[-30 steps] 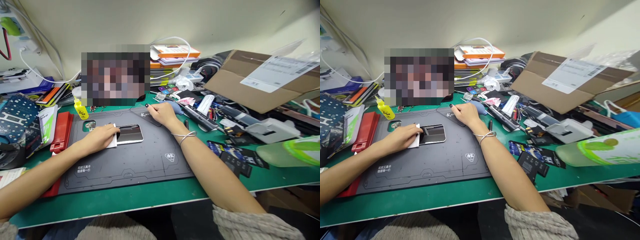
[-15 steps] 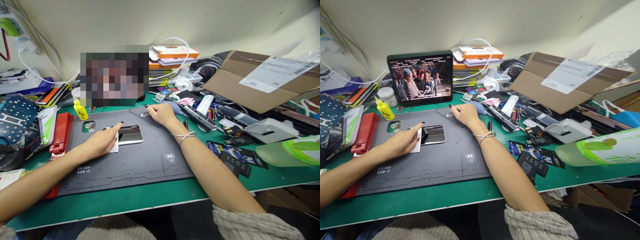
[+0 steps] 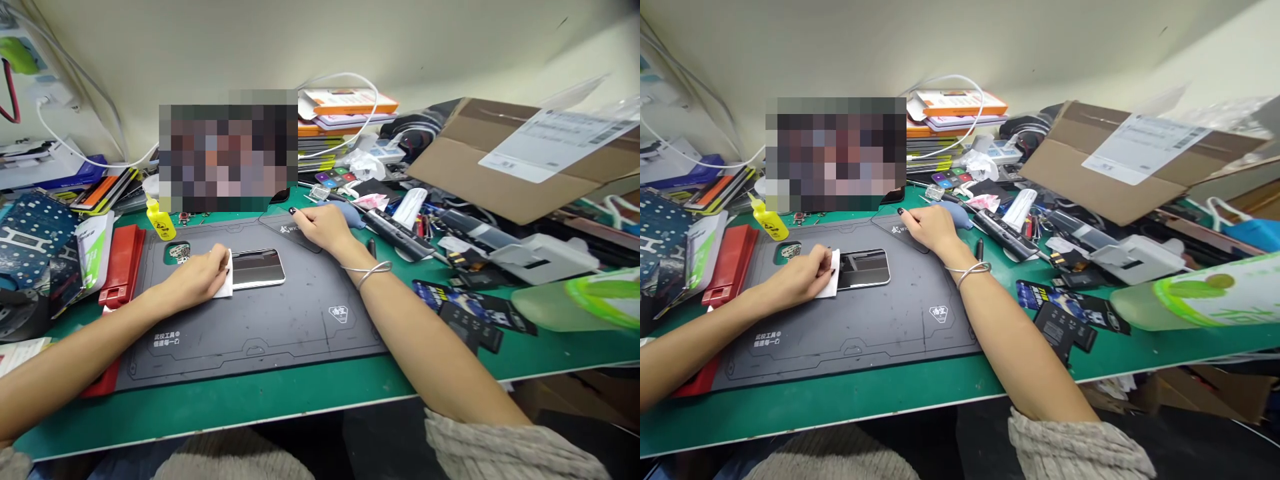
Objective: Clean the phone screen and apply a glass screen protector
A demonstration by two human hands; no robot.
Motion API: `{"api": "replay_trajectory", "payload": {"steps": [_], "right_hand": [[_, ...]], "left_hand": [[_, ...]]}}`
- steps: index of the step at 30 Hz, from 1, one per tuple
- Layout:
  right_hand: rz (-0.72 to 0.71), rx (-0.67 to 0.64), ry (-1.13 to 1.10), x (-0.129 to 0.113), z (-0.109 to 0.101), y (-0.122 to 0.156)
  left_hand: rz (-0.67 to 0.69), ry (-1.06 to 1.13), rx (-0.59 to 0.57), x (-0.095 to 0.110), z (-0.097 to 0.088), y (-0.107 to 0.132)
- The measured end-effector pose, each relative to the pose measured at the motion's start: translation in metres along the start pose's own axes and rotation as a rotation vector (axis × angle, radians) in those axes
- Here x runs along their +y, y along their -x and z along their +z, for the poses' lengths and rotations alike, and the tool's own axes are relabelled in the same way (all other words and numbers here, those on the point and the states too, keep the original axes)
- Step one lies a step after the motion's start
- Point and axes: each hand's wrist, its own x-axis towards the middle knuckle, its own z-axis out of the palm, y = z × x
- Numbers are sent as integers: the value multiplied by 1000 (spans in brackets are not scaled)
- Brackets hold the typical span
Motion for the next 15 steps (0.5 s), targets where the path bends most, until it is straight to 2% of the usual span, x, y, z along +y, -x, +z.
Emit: {"api": "replay_trajectory", "payload": {"steps": [3,8,15], "right_hand": [[-2,1,2,0,0,0],[5,9,0,-2,-1,0],[4,2,0,-1,-1,1]], "left_hand": [[26,-4,-35,4,-1,0],[13,-10,21,-2,-2,-3],[21,-13,-20,-2,-3,-3]]}}
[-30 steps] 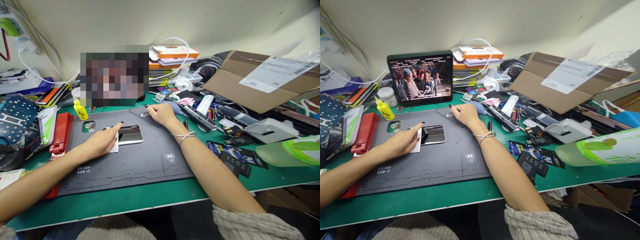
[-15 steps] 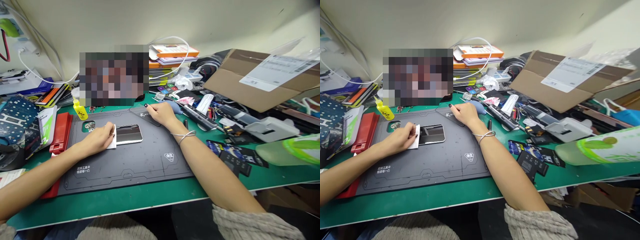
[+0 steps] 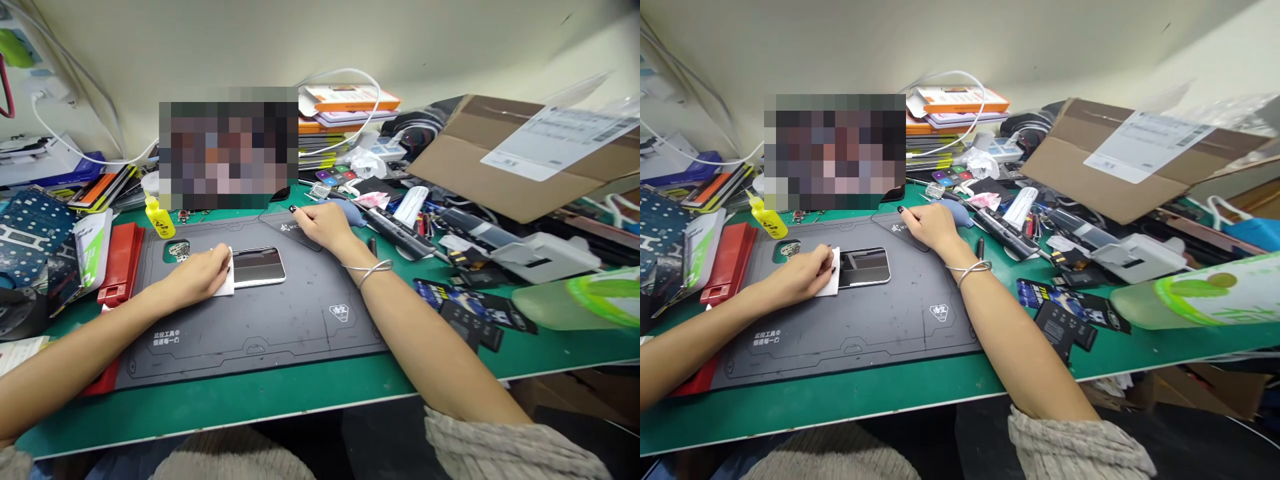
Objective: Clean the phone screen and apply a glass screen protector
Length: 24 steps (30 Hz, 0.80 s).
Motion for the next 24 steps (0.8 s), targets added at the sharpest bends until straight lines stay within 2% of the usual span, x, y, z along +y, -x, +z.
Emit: {"api": "replay_trajectory", "payload": {"steps": [6,11,24], "right_hand": [[-1,-5,-3,0,0,0],[0,-5,1,0,0,0],[-6,5,16,1,0,0]], "left_hand": [[11,-33,-13,0,0,1],[-39,-35,-16,0,-4,0],[5,-47,20,0,-4,2]]}}
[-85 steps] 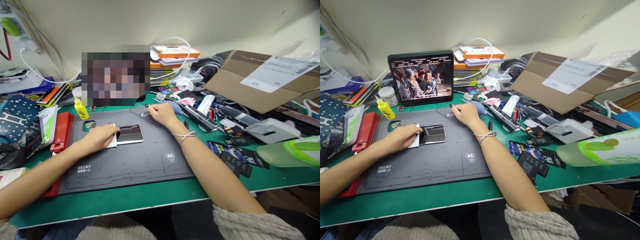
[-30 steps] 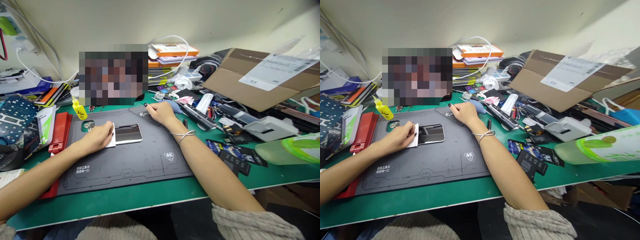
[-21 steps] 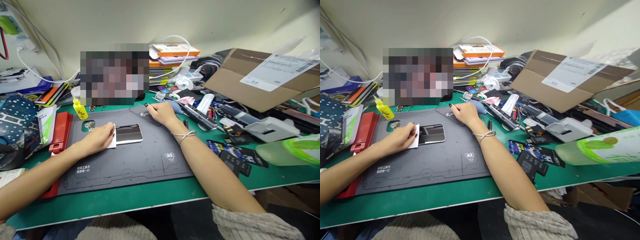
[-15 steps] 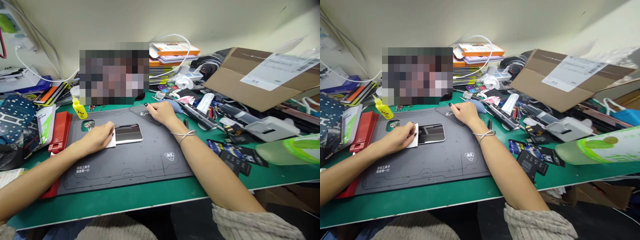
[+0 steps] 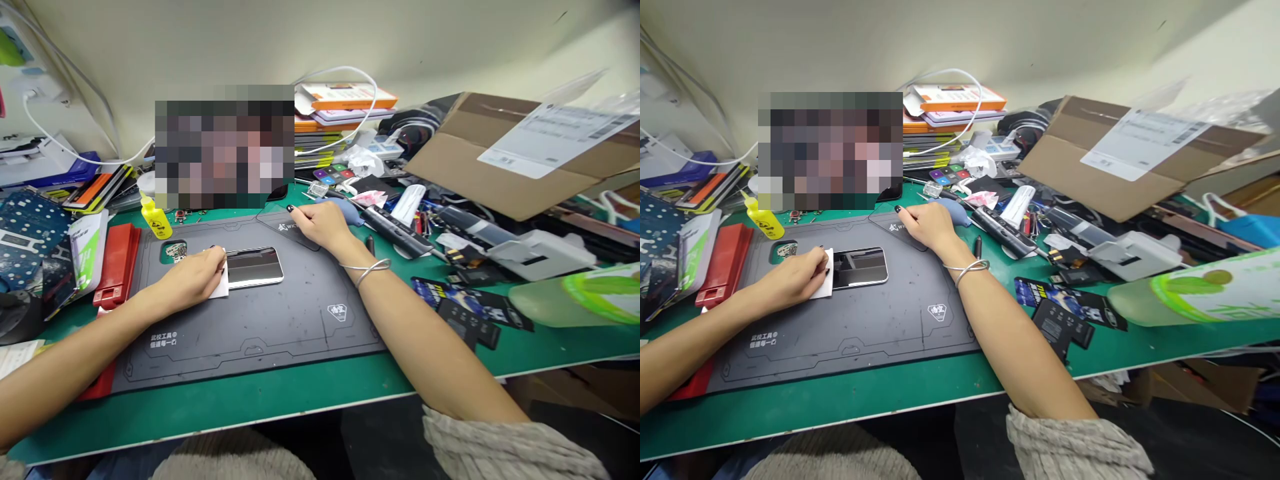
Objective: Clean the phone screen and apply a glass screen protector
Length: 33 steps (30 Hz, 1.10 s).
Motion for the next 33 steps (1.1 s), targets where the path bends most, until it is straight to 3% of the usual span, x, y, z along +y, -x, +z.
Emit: {"api": "replay_trajectory", "payload": {"steps": [13,33], "right_hand": [[15,-11,-2,-1,-1,1],[-1,-9,-13,1,1,0]], "left_hand": [[37,-25,11,0,1,2],[-21,-5,-24,1,-2,2]]}}
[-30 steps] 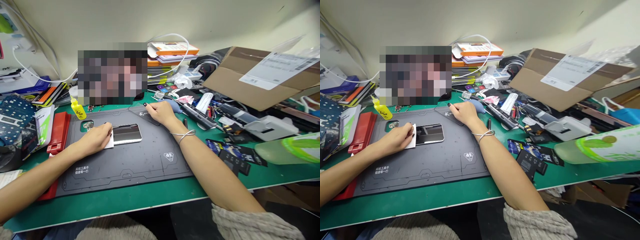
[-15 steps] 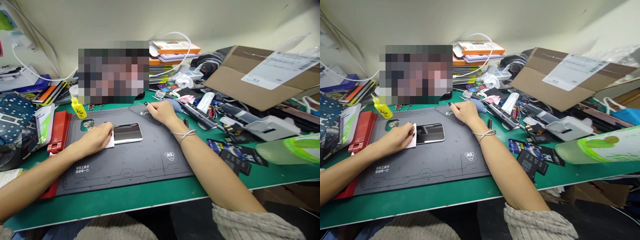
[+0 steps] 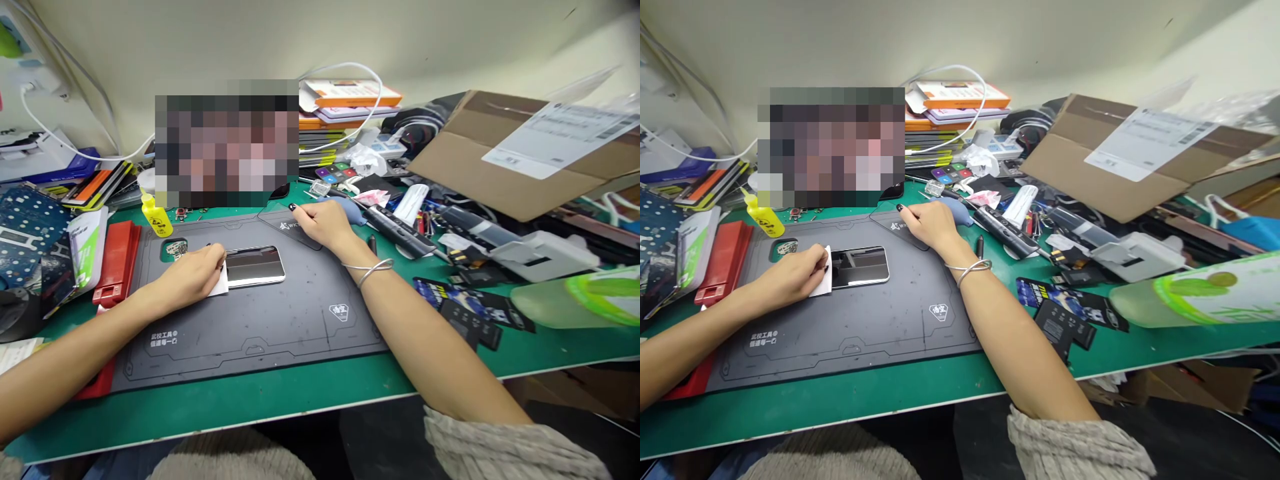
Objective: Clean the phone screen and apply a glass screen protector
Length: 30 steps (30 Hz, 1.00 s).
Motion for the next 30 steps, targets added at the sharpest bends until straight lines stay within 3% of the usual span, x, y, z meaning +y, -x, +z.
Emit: {"api": "replay_trajectory", "payload": {"steps": [30], "right_hand": [[-20,8,-16,2,3,-1]], "left_hand": [[69,-10,42,-3,6,2]]}}
